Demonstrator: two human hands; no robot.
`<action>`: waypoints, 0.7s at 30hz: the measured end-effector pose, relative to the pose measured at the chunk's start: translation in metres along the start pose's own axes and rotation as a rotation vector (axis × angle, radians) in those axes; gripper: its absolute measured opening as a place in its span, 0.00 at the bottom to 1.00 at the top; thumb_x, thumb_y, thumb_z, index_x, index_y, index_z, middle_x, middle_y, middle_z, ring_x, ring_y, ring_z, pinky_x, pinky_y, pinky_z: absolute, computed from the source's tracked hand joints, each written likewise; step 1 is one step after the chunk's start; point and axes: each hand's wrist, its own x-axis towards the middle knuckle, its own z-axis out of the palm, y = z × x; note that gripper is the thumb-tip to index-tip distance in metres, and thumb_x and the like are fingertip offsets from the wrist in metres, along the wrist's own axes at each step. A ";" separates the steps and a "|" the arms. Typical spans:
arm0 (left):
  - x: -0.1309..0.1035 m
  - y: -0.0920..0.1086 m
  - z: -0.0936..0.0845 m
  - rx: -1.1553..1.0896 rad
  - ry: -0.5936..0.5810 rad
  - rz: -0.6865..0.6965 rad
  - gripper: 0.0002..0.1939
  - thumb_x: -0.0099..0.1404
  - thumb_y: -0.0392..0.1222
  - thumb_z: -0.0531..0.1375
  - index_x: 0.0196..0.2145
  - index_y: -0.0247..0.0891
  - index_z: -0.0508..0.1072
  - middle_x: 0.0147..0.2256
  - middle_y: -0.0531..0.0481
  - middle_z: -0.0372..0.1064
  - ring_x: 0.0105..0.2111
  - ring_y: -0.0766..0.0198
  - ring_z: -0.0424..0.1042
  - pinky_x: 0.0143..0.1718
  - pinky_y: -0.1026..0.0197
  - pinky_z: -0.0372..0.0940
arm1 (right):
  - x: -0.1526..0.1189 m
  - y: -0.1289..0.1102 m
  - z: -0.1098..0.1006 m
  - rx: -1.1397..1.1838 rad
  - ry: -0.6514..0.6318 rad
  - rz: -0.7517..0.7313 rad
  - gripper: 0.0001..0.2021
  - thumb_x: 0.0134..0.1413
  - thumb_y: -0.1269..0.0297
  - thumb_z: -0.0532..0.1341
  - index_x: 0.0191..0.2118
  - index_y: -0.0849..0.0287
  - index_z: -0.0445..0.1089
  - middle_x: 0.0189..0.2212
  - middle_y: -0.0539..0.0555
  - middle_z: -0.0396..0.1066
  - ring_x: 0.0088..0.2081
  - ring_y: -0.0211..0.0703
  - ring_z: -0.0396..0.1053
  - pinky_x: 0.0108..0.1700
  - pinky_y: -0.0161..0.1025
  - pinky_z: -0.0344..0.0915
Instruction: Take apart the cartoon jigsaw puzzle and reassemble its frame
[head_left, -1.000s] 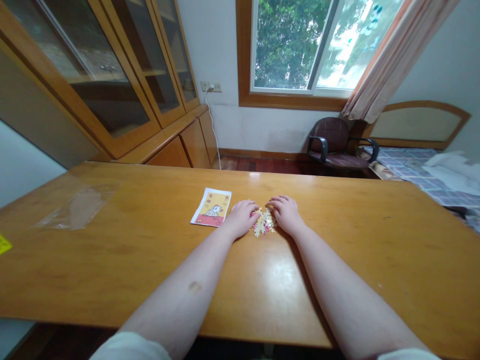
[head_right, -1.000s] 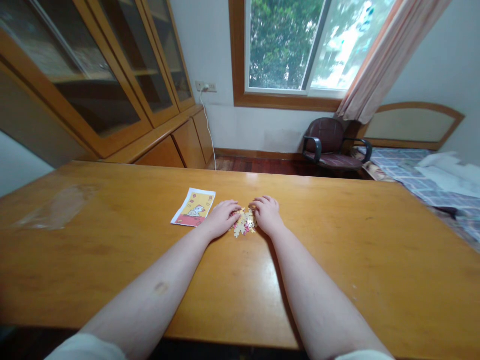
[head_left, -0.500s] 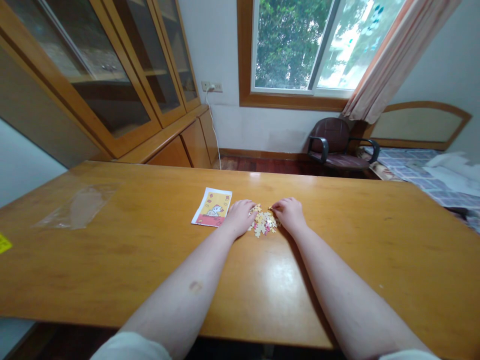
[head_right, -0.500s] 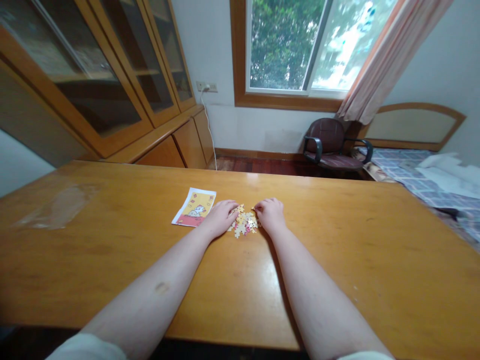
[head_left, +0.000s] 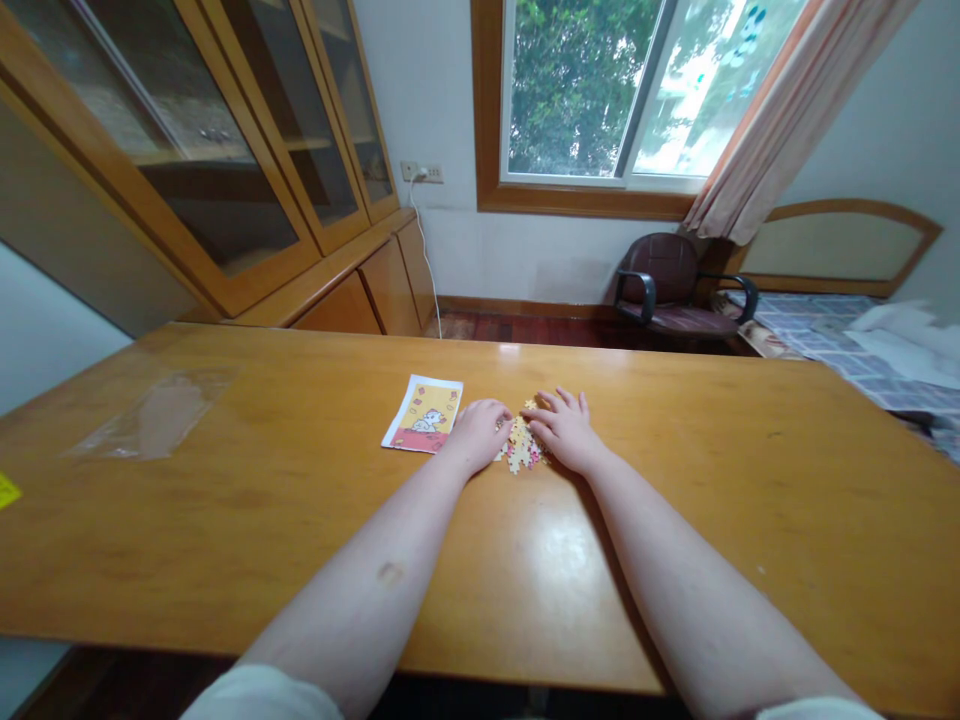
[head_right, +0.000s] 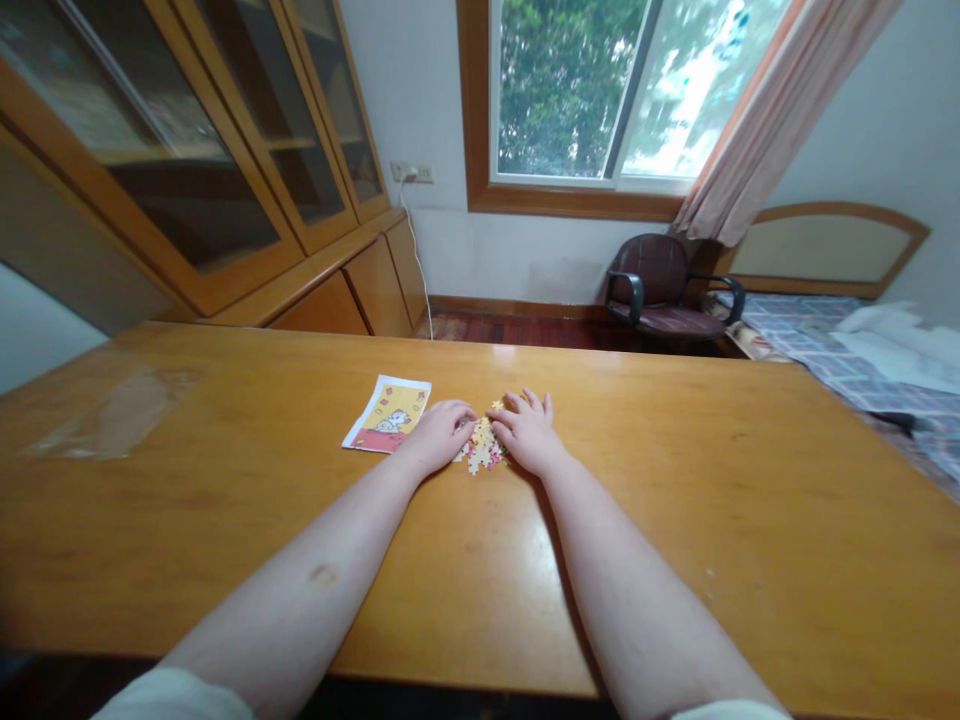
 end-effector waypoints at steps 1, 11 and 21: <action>0.000 0.000 0.000 0.000 -0.002 0.000 0.10 0.65 0.41 0.53 0.37 0.39 0.75 0.40 0.47 0.73 0.44 0.59 0.70 0.50 0.57 0.63 | 0.000 0.000 0.000 -0.003 -0.004 0.005 0.19 0.63 0.52 0.50 0.56 0.40 0.68 0.63 0.51 0.57 0.65 0.58 0.43 0.63 0.66 0.32; -0.002 0.002 -0.002 0.002 -0.035 0.019 0.14 0.65 0.43 0.53 0.45 0.40 0.75 0.48 0.45 0.70 0.51 0.56 0.67 0.56 0.53 0.59 | 0.002 0.001 -0.001 0.051 0.137 0.152 0.17 0.63 0.57 0.49 0.46 0.48 0.75 0.58 0.52 0.64 0.63 0.56 0.49 0.64 0.63 0.34; -0.004 -0.001 0.004 0.116 -0.127 -0.113 0.27 0.66 0.55 0.51 0.60 0.45 0.63 0.65 0.40 0.50 0.65 0.45 0.45 0.63 0.39 0.39 | 0.001 0.002 0.002 -0.042 0.065 0.126 0.22 0.63 0.51 0.49 0.60 0.47 0.64 0.64 0.56 0.55 0.66 0.62 0.42 0.62 0.69 0.33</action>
